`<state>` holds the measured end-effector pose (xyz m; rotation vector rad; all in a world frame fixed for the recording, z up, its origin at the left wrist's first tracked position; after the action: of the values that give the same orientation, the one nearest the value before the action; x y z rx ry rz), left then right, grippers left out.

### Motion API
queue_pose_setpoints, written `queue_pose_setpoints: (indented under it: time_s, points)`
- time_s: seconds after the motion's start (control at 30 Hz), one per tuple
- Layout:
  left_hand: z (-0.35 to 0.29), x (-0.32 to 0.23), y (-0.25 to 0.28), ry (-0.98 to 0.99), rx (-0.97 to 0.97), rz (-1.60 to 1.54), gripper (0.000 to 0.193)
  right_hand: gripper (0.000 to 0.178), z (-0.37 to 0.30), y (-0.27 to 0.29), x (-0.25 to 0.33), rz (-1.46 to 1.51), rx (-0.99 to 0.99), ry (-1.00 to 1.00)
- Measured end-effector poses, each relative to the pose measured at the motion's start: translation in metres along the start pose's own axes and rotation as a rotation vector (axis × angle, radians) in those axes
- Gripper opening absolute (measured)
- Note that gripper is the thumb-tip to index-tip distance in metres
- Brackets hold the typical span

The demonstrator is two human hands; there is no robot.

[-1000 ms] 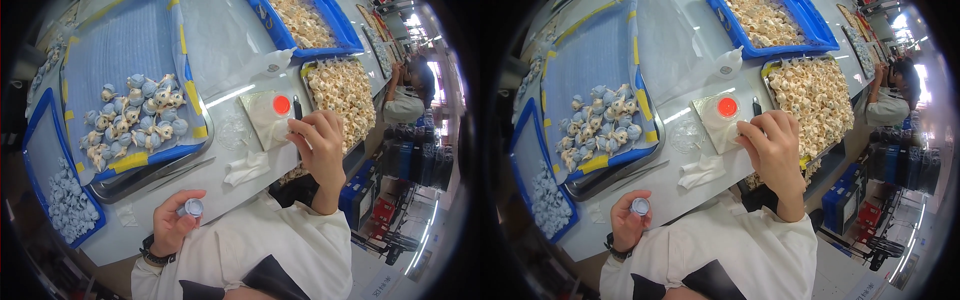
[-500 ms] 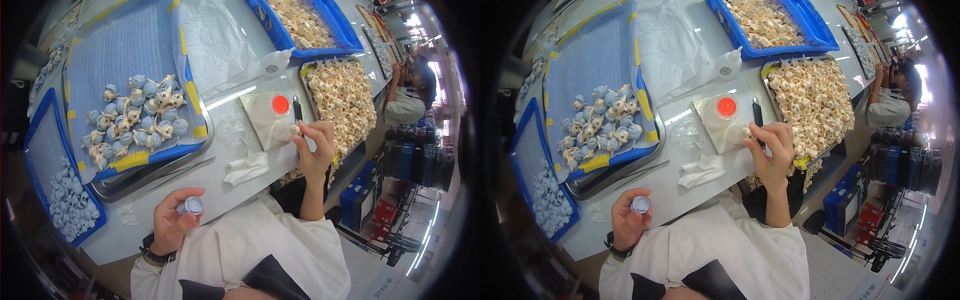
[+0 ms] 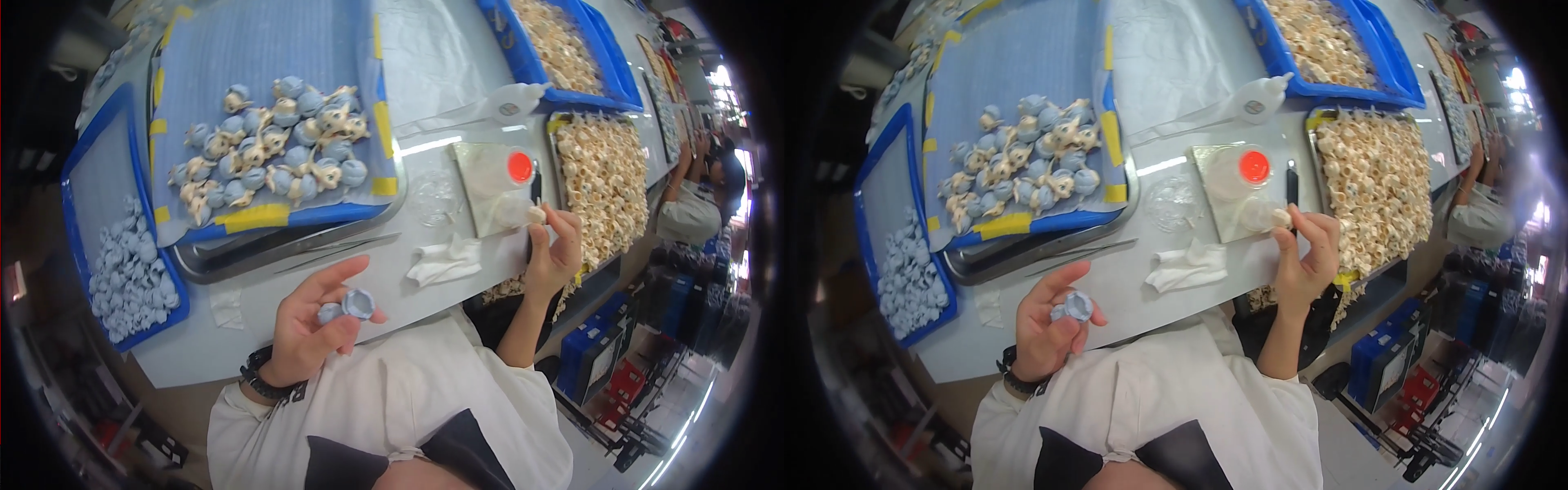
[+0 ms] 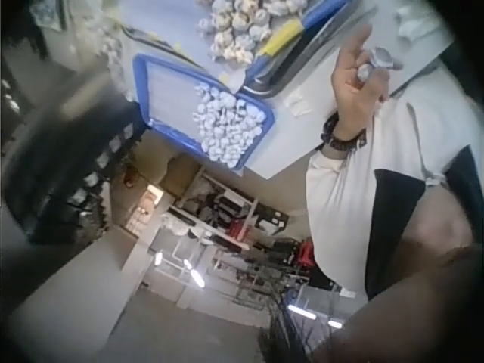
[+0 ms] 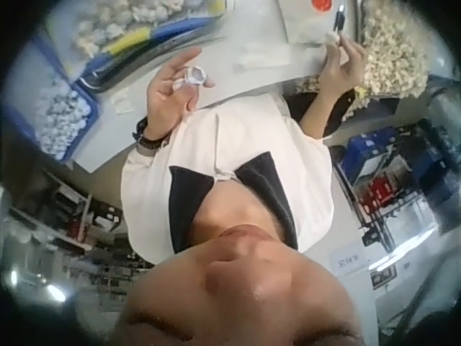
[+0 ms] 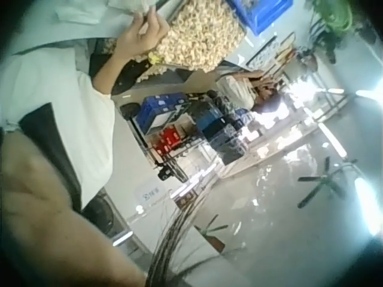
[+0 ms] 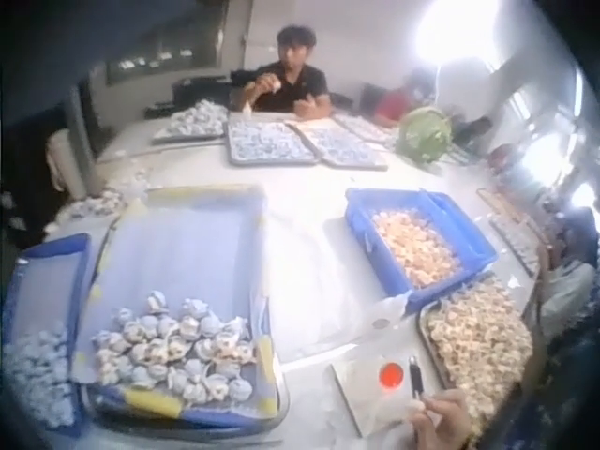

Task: The person assembles toy figurines by gluing their parts together with adhesive from a bottle.

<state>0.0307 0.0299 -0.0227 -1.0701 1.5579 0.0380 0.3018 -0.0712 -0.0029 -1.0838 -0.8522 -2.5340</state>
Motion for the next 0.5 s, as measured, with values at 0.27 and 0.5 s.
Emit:
queue_pose_setpoints:
  time_s: [0.27,0.5]
  points:
    - [0.000,0.000,0.001,-0.003,-0.019,-0.092,0.033,0.029,-0.006,-0.002,0.037,-0.010,-0.079,0.094]
    - [-0.003,0.000,0.003,-0.007,0.020,-0.099,0.033,0.037,-0.017,-0.084,0.115,0.599,0.519,0.248]
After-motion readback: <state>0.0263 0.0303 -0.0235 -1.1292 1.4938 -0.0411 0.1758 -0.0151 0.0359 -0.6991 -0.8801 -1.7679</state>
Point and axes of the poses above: each hand's wrist, its own z-axis towards the middle knuckle, its own y-axis out of the back of the hand, x = y × z, the point moved 6 cm from there along z, towards the middle knuckle, and after that the axes turned 5 degrees about z, right-handed, at the moved point
